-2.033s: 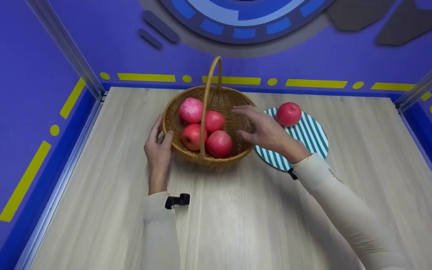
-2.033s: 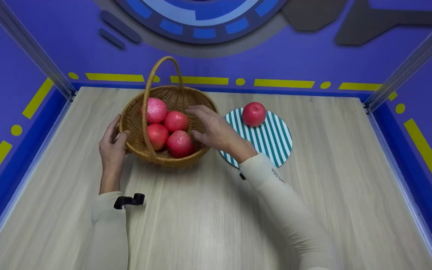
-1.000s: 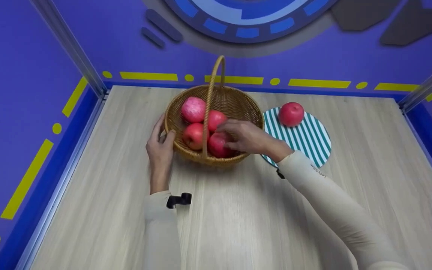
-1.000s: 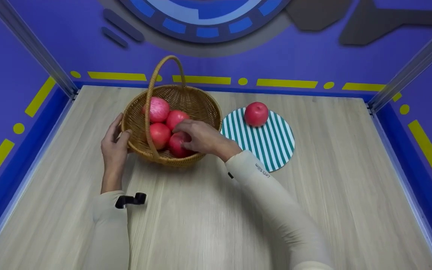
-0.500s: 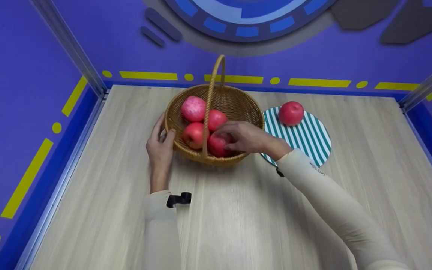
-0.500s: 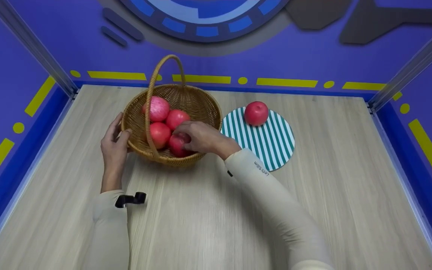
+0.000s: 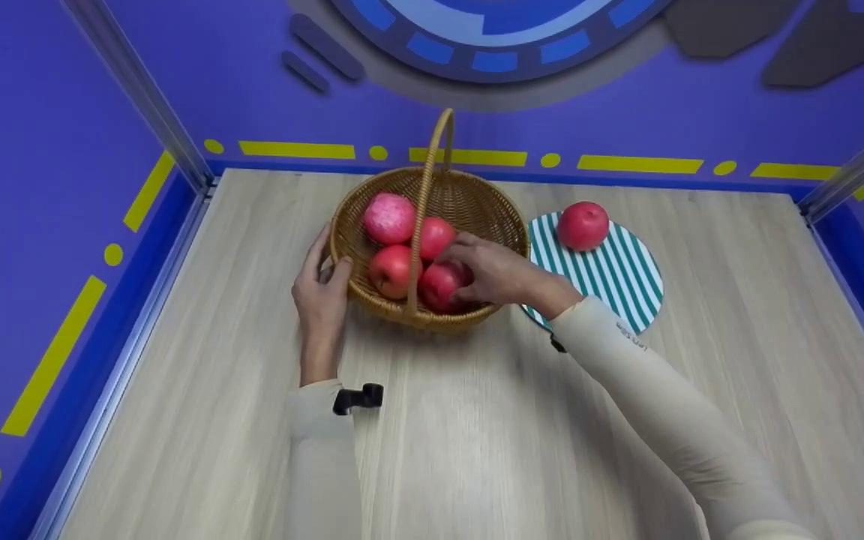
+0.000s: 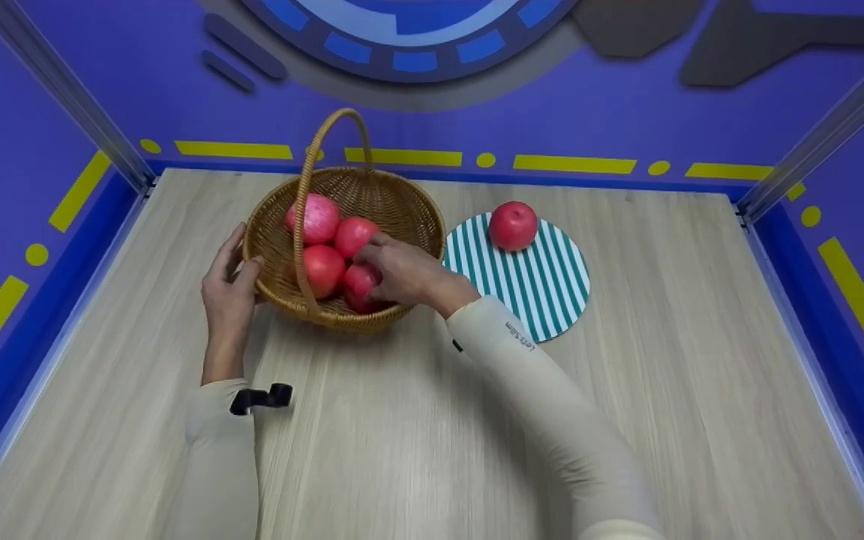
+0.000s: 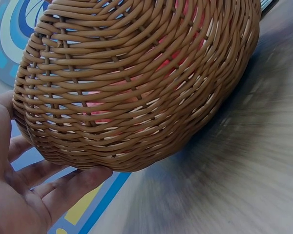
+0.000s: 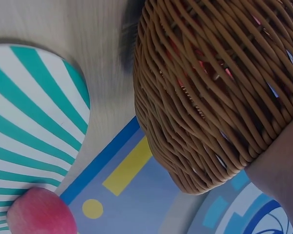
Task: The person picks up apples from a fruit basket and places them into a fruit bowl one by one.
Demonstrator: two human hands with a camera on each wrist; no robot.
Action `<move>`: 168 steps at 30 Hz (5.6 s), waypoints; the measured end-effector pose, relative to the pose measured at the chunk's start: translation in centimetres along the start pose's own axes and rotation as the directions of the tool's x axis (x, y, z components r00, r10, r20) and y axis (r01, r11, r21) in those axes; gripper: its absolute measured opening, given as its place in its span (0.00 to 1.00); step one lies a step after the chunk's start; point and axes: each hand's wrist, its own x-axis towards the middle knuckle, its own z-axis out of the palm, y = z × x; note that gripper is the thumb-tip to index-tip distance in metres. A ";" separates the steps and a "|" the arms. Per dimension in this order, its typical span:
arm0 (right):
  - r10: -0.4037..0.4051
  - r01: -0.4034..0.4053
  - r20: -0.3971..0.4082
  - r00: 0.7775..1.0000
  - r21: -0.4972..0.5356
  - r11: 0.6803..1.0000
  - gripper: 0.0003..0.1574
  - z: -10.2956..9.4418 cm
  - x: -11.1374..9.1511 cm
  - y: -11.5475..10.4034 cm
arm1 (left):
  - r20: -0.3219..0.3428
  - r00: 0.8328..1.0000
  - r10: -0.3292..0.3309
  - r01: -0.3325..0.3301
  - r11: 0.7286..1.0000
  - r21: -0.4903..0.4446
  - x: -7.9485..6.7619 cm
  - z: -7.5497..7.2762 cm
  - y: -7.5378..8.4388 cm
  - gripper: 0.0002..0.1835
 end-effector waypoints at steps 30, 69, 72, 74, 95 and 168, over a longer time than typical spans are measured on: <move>0.020 -0.020 -0.039 0.999 0.008 1.000 0.42 0.5 -0.2 0.6 | 0.023 0.999 0.032 -0.031 0.999 -0.010 0.1 0.0 -0.1 0.30; 0.054 0.115 -0.485 0.873 0.312 0.943 0.47 0.1 -4.3 0.8 | 0.001 1.000 0.014 -0.014 1.000 0.000 0.0 -0.2 -0.2 0.31; 0.069 0.123 -0.500 0.863 0.342 0.931 0.47 0.3 -4.6 1.0 | 0.008 1.000 0.017 -0.017 1.000 0.011 0.0 -0.2 -0.2 0.30; 0.086 0.124 -0.507 0.858 0.367 0.922 0.47 0.5 -4.8 1.1 | 0.011 1.000 0.017 -0.017 1.000 0.013 -0.1 -0.2 -0.2 0.30; 0.182 0.214 -0.658 0.731 0.474 0.854 0.48 1.2 -7.4 2.0 | 0.016 0.999 0.029 -0.029 1.000 -0.005 0.1 0.0 -0.3 0.30; 0.598 0.075 -0.631 0.495 0.716 0.694 0.49 2.9 -9.9 8.5 | 0.008 1.000 0.022 -0.022 1.000 0.009 0.2 -0.2 -0.3 0.29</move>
